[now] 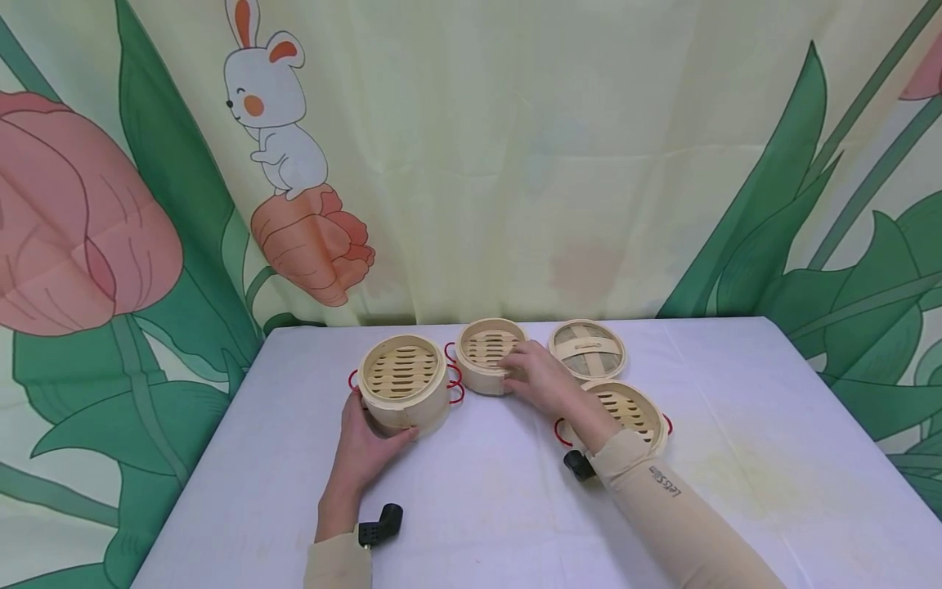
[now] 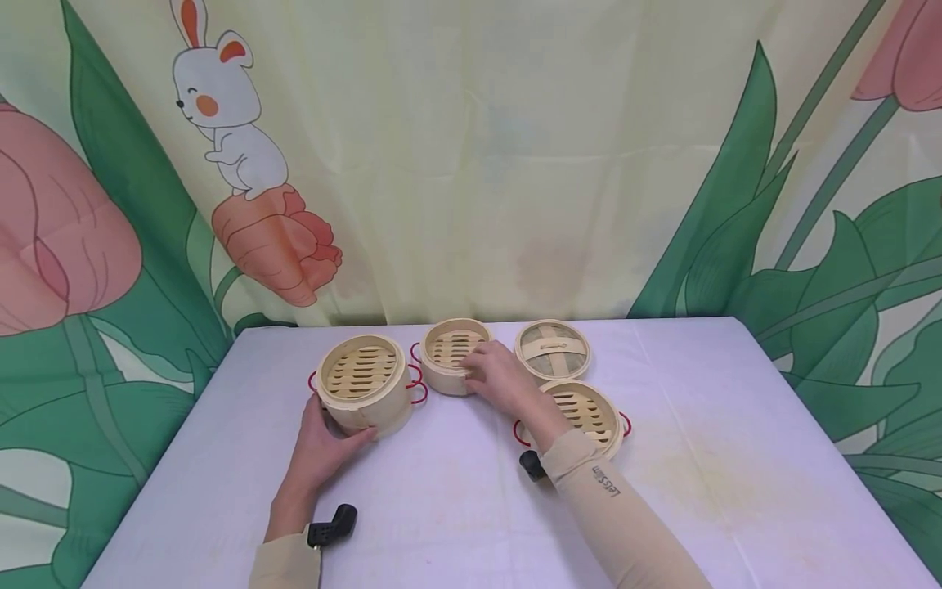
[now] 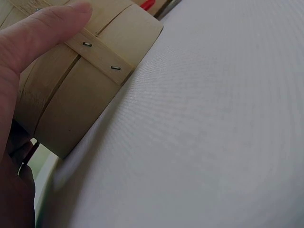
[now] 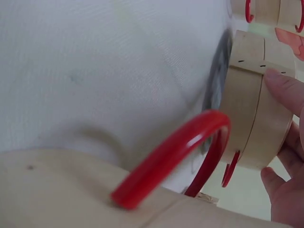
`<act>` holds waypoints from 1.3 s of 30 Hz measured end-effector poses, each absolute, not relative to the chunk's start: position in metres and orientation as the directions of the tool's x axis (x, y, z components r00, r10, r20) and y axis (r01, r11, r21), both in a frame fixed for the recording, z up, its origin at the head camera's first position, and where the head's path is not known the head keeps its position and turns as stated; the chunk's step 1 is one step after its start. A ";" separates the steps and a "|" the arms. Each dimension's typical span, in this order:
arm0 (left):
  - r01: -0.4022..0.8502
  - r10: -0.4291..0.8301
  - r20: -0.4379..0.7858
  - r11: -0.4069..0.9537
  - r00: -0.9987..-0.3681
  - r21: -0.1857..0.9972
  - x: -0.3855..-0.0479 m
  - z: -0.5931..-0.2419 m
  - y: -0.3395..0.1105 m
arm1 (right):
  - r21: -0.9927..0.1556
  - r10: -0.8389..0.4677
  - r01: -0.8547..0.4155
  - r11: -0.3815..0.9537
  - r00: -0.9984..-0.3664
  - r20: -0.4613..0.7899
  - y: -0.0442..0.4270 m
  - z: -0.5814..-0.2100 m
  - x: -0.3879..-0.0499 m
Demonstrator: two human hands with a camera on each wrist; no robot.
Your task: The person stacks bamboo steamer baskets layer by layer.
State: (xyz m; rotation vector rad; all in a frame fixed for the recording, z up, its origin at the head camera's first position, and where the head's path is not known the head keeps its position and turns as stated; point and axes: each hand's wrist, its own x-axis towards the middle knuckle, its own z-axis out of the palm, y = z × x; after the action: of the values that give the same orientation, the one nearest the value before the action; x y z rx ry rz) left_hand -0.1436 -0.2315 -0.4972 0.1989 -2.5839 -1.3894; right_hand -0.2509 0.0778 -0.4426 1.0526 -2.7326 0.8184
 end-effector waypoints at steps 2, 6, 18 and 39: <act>-0.023 -0.212 0.113 0.552 -0.971 0.834 -0.144 -0.497 -0.231 | -0.447 -0.591 -0.652 0.612 -0.753 0.290 0.077 -0.443 -0.251; -0.026 -0.210 0.108 0.551 -0.972 0.834 -0.144 -0.497 -0.231 | -0.442 -0.586 -0.665 0.602 -0.744 0.321 0.076 -0.444 -0.251; -0.033 -0.210 0.098 0.545 -0.973 0.838 -0.144 -0.498 -0.231 | -0.443 -0.576 -0.691 0.571 -0.722 0.384 0.075 -0.444 -0.250; 0.016 -0.200 0.150 0.549 -0.968 0.836 -0.145 -0.499 -0.232 | -0.428 -0.525 -0.739 0.520 -0.672 0.523 0.073 -0.419 -0.246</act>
State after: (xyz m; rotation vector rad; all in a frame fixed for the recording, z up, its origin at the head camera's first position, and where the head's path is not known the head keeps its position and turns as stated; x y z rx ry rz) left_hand -0.1450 -0.2321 -0.4990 0.1548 -2.5580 -1.3830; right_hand -0.2458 0.0734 -0.4188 1.0514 -2.4357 0.9160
